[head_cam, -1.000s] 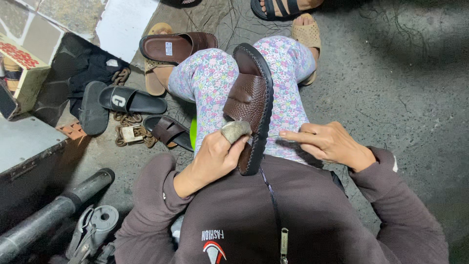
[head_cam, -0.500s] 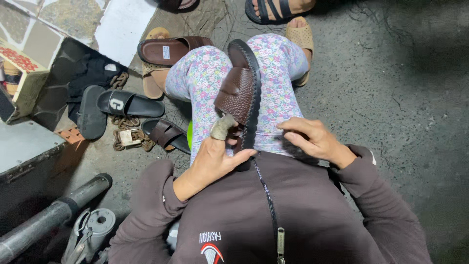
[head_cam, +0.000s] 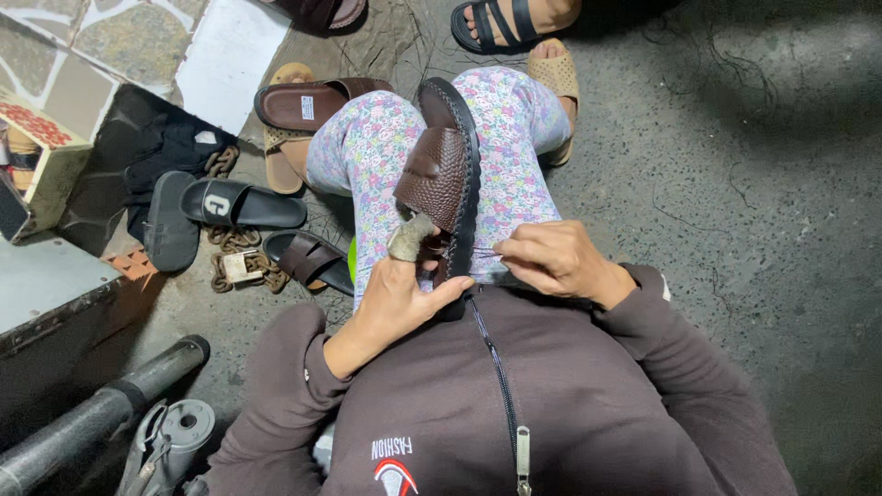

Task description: The person sits on the floor and sews the sole of a brown leather sandal using a needle and thread. They pull the thread through the material repeatedly, then place the sandal on the floor and pick up another one to continue the sewing process.

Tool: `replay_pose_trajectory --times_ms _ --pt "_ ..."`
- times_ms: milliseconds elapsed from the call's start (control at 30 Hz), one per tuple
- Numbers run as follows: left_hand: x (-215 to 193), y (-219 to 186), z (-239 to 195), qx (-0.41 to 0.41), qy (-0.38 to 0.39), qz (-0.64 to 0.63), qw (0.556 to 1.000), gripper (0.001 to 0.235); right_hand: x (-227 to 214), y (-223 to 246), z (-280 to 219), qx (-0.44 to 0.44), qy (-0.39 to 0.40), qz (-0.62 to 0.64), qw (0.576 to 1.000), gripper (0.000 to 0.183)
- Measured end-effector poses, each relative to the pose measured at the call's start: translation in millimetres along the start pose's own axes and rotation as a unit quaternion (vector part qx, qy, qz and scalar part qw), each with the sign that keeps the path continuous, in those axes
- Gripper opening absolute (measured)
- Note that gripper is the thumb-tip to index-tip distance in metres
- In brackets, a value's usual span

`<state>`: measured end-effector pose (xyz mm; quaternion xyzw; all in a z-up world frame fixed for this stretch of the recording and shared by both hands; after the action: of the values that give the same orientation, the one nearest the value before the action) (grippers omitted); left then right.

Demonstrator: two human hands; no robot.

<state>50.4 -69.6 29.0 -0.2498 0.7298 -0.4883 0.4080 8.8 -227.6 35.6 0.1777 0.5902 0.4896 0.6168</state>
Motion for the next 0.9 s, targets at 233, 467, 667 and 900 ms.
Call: replay_pose_trajectory --times_ms 233,467,667,900 --pt "6.0 1.6 0.2 -0.03 0.012 0.002 0.999 0.072 45.2 -18.5 8.2 0.03 -0.015 0.295 0.955 0.027" --pt "11.1 26.5 2.8 -0.036 0.007 -0.01 0.999 0.061 54.7 -55.9 -19.8 0.094 -0.142 0.43 0.887 0.043" --pt "11.7 35.9 -5.3 -0.057 0.003 0.075 0.996 0.049 -73.2 24.8 16.7 -0.074 0.069 0.347 0.932 0.028" --pt "-13.8 -17.1 5.3 0.069 -0.011 0.02 0.997 0.013 -59.2 -36.5 -38.9 0.262 -0.156 0.138 0.942 0.031"
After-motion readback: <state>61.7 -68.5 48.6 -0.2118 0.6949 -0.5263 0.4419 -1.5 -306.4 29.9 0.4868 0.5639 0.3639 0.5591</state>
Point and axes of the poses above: each hand's wrist, its own z-axis towards the middle knuckle, its own x-axis out of the palm, y = z × x, the point moved 10 cm from there along z, towards the middle knuckle, and after that the axes turned 2 degrees about -z, right-handed, at the moved point
